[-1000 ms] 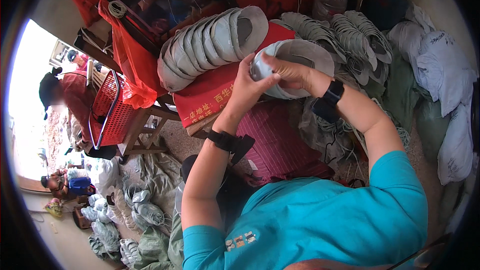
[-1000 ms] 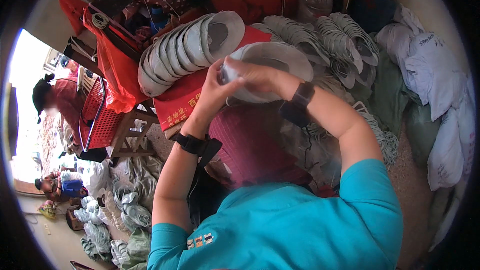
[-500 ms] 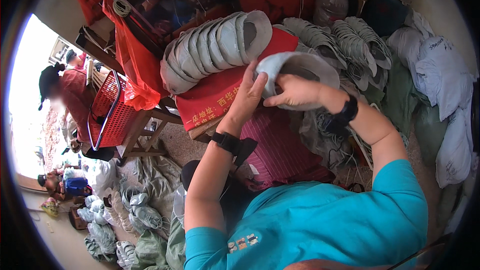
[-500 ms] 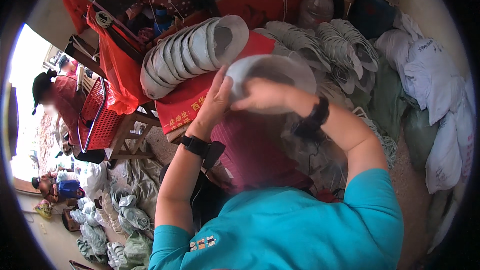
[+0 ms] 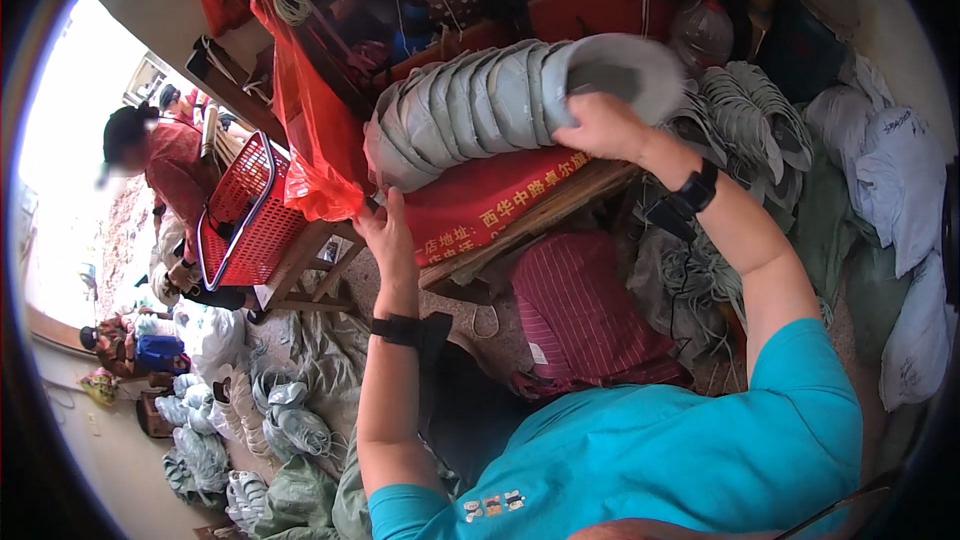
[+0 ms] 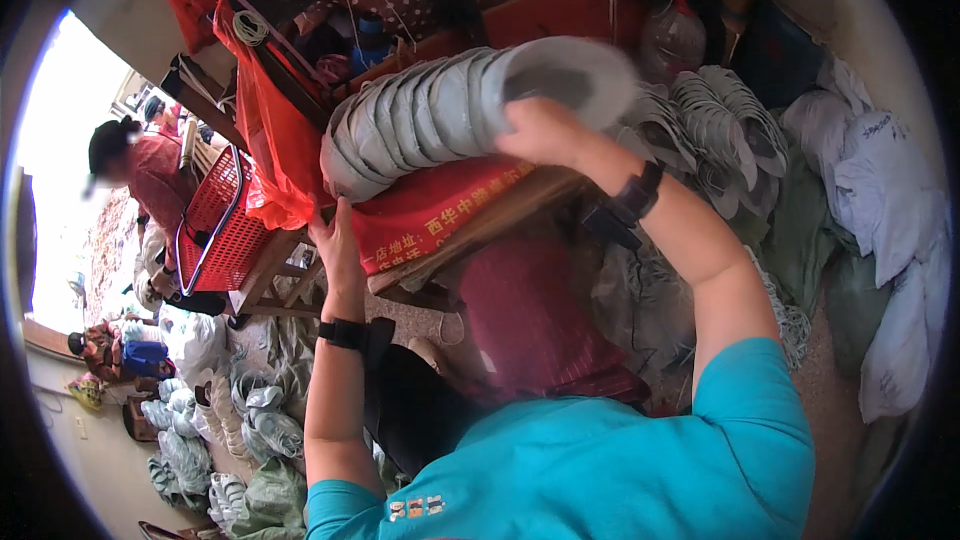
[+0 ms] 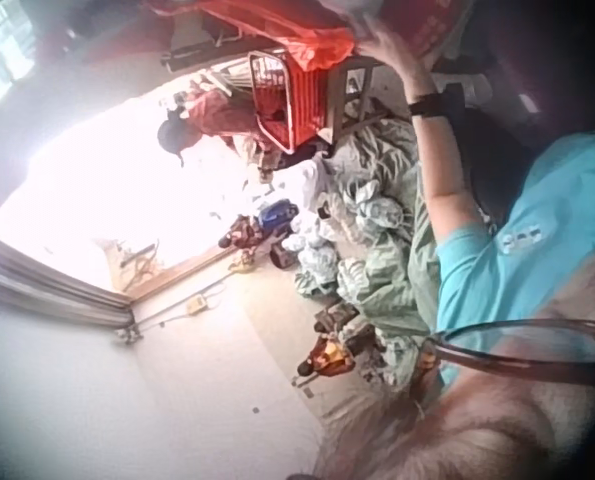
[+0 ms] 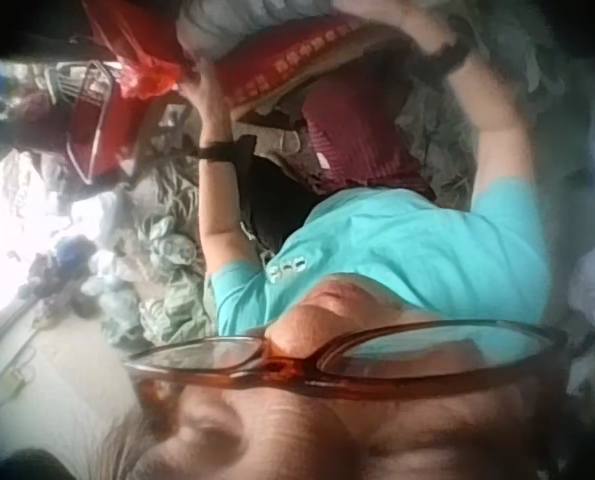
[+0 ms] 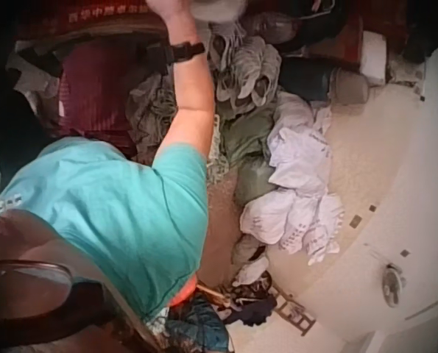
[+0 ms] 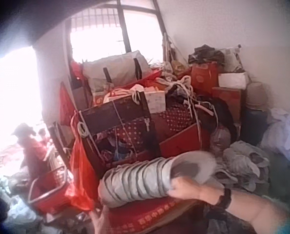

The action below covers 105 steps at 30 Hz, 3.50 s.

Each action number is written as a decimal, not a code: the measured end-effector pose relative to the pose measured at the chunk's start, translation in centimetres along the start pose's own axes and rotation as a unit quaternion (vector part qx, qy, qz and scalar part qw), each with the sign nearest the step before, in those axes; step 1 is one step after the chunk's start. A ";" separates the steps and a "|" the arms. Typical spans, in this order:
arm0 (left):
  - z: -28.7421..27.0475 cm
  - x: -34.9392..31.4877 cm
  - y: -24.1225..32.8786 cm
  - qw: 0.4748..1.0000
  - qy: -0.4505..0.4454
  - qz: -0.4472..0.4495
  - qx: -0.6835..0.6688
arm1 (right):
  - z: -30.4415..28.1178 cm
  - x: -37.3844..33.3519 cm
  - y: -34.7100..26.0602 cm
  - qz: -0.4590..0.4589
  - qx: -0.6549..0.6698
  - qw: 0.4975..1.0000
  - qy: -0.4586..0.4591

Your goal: The person threads a light-colored shoelace through the eyelets of a white sneaker, pulling the ends to tighten the fit. They then tie the laces into a knot and adjust the loops to secure the shoe.

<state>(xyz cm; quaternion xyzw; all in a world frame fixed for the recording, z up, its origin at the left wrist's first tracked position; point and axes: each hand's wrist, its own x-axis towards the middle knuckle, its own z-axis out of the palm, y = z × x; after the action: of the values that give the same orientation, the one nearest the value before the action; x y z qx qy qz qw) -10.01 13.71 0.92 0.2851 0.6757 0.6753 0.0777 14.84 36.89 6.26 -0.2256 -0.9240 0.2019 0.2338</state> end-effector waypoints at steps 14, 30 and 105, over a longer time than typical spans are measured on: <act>-12.6 -1.8 -2.1 0.991 -0.091 -0.103 -0.008 | 4.0 3.5 3.5 0.035 0.098 0.990 -0.100; -37.8 -28.4 -24.0 0.838 0.105 -0.411 0.344 | -4.6 -8.4 16.8 0.185 0.012 0.973 -0.137; -0.9 -18.6 0.5 0.950 -0.263 0.059 0.155 | 12.1 -15.8 -7.1 0.086 0.355 0.930 -0.034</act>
<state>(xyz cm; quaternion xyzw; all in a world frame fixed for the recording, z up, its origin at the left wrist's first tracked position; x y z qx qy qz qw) 5.02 3.78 -3.71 0.5010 0.7095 0.4664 0.1675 18.70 19.78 -5.57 -0.1995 -0.7764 0.5435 0.2490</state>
